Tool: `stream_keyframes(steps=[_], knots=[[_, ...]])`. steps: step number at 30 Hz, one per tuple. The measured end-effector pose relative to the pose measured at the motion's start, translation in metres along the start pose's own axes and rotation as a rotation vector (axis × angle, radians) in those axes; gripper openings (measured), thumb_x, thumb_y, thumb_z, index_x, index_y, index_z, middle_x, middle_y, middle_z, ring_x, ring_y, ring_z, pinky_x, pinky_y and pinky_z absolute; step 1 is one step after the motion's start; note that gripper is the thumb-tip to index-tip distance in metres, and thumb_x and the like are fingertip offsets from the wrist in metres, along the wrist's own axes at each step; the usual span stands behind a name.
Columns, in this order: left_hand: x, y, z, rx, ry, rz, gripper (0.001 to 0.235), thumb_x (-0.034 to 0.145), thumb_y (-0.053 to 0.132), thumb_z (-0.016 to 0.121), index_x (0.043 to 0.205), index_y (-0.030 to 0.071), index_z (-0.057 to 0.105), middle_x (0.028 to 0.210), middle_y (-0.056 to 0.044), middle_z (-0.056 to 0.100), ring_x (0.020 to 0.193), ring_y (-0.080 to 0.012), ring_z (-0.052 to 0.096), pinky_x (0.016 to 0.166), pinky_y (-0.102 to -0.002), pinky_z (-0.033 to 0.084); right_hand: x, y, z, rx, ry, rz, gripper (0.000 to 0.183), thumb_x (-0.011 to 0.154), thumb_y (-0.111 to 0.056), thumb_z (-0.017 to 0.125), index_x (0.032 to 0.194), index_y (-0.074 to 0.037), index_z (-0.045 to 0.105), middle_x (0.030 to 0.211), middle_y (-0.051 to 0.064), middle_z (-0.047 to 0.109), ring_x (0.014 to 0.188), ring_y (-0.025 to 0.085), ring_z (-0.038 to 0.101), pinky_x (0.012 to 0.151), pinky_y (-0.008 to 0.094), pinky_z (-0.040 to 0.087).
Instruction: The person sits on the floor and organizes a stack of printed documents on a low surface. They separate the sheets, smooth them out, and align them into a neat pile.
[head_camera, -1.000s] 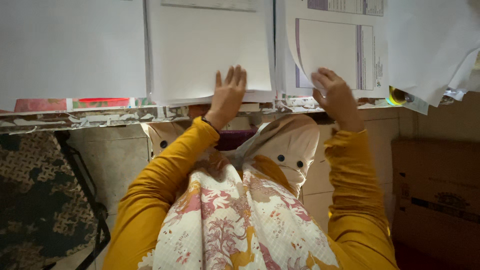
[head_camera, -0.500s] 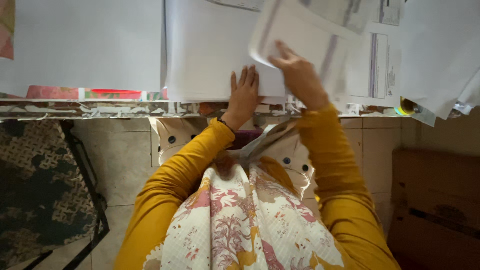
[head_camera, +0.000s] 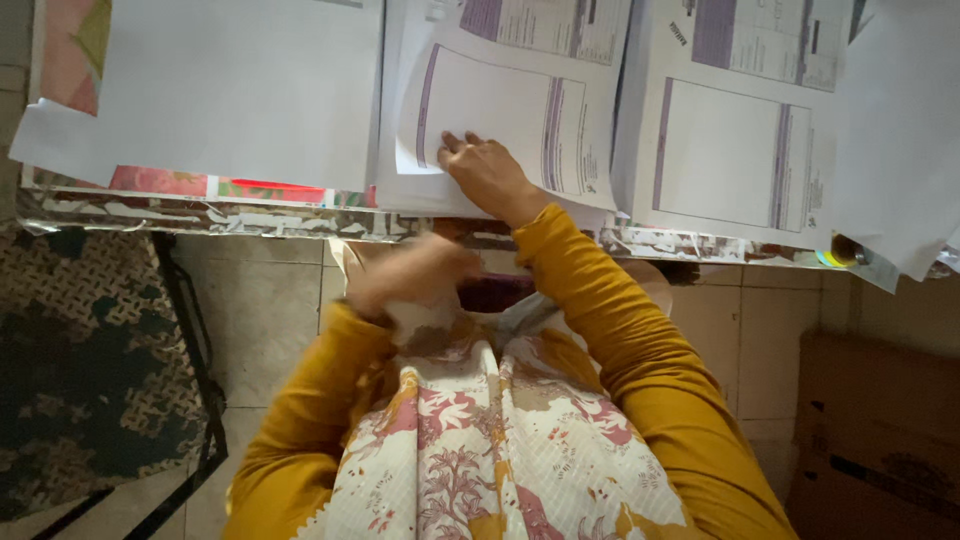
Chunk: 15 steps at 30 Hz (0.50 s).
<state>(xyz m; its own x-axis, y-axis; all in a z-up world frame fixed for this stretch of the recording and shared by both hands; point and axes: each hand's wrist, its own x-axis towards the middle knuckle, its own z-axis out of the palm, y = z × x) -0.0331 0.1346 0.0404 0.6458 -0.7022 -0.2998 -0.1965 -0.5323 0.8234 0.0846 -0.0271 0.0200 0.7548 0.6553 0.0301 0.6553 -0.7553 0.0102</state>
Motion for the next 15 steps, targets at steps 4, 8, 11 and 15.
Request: stream_keyframes(steps=[4, 8, 11, 15], knots=[[-0.029, -0.085, -0.075, -0.255, 0.568, 0.021, 0.032, 0.085, 0.0, 0.054, 0.111, 0.0, 0.072, 0.095, -0.019, 0.072, 0.09, -0.0333, 0.064, 0.082, -0.046, 0.051, -0.003, -0.008, 0.002, -0.078, 0.043, -0.028, 0.037, 0.094, -0.004, 0.058, 0.123, -0.022, 0.073, 0.129, 0.006, 0.074, 0.11, 0.034, 0.075, 0.076, 0.044, 0.064], [-0.06, -0.113, -0.123, 0.626, 0.751, -0.186, 0.065, 0.055, 0.04, 0.099, 0.109, 0.02, 0.07, 0.125, -0.006, 0.059, 0.109, -0.0333, 0.059, 0.087, -0.044, 0.05, -0.004, -0.008, 0.01, -0.054, 0.075, -0.039, 0.034, 0.093, -0.008, 0.062, 0.125, -0.017, 0.07, 0.13, 0.01, 0.073, 0.113, 0.038, 0.072, 0.077, 0.046, 0.063], [-0.061, -0.121, -0.137, 0.679, 0.724, -0.21, 0.058, 0.058, 0.038, 0.098, 0.106, 0.019, 0.071, 0.126, -0.005, 0.06, 0.111, -0.0353, 0.063, 0.087, -0.046, 0.052, -0.011, -0.011, 0.014, 0.015, 0.033, -0.018, 0.047, 0.092, -0.023, 0.07, 0.137, -0.012, 0.064, 0.138, 0.017, 0.068, 0.122, 0.044, 0.066, 0.087, 0.053, 0.06], [-0.063, -0.128, -0.14, 0.692, 0.718, -0.153, 0.055, 0.059, 0.035, 0.1, 0.105, 0.021, 0.072, 0.123, -0.002, 0.064, 0.108, -0.0331, 0.067, 0.085, -0.046, 0.055, -0.044, -0.01, -0.014, 0.393, -0.016, -0.001, 0.08, 0.091, -0.041, 0.078, 0.15, 0.002, 0.046, 0.147, 0.038, 0.052, 0.135, 0.057, 0.052, 0.107, 0.061, 0.048]])
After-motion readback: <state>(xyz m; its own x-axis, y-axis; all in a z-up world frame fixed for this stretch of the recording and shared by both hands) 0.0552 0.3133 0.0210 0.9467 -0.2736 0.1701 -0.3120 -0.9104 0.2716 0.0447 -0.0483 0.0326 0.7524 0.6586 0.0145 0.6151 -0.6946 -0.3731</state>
